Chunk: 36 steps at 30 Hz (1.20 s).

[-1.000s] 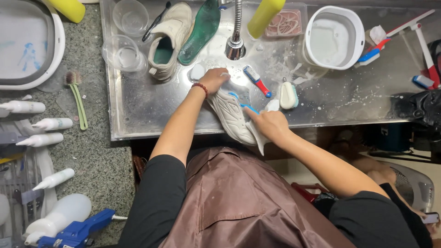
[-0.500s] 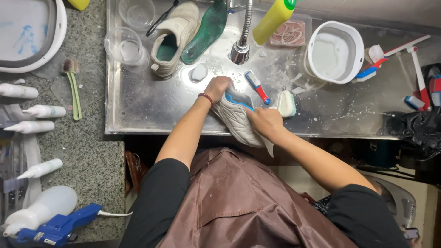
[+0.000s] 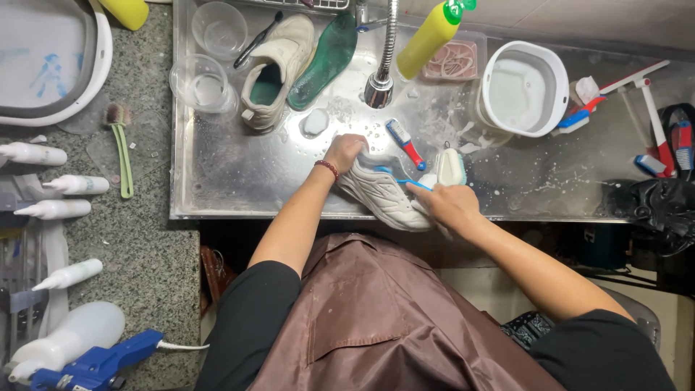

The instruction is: Cleaning a white sneaker with a brush and soapy water in a sink.

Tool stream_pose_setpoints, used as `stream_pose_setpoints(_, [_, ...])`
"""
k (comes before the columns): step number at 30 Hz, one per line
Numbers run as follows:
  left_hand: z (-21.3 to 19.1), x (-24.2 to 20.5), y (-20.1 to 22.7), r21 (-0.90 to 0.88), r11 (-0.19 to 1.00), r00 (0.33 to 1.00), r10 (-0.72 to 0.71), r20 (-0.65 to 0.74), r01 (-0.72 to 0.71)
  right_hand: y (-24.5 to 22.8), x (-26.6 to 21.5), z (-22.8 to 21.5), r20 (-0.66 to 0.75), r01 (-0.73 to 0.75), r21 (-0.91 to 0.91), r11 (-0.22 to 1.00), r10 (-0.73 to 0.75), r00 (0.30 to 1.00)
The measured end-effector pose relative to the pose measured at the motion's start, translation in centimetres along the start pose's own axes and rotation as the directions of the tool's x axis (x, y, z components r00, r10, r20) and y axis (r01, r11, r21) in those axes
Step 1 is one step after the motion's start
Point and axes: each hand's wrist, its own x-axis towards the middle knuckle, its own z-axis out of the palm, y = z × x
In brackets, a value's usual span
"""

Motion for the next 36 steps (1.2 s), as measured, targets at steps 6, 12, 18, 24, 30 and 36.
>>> stream_pose_setpoints(6, [-1.7, -0.9, 1.4, 0.029, 0.998, 0.996, -0.049, 0.073, 0.047, -1.0, 2.7, 2.2, -0.1, 0.131, -0.116, 0.985, -0.143, 0.985])
stream_pose_setpoints(12, [-4.6, 3.0, 5.7, 0.536, 0.842, 0.815, -0.358, 0.456, 0.07, -0.9, 0.6, -0.2, 0.042, 0.076, -0.061, 0.995, -0.074, 0.996])
stream_pose_setpoints(18, [-3.5, 3.8, 0.6, 0.495, 0.854, 0.79, -0.412, 0.454, 0.161, -1.0, 1.7, 1.6, 0.013, 0.136, -0.069, 0.988, -0.135, 0.991])
stream_pose_setpoints(24, [-2.1, 1.7, -0.5, 0.325, 0.909, 0.821, -0.386, 0.421, 0.261, 2.8, 3.6, 1.9, 0.051, 0.24, -0.083, 0.967, -0.236, 0.97])
stream_pose_setpoints(30, [-3.4, 0.3, 2.6, 0.221, 0.908, 0.795, -0.419, 0.438, 0.357, 2.7, 5.5, 3.9, -0.243, 0.362, -0.128, 0.923, -0.383, 0.891])
stream_pose_setpoints(36, [-2.8, -0.1, -1.8, 0.283, 0.918, 0.865, -0.367, 0.343, 0.277, 6.1, 4.6, 4.1, -0.324, 0.261, -0.167, 0.951, -0.303, 0.896])
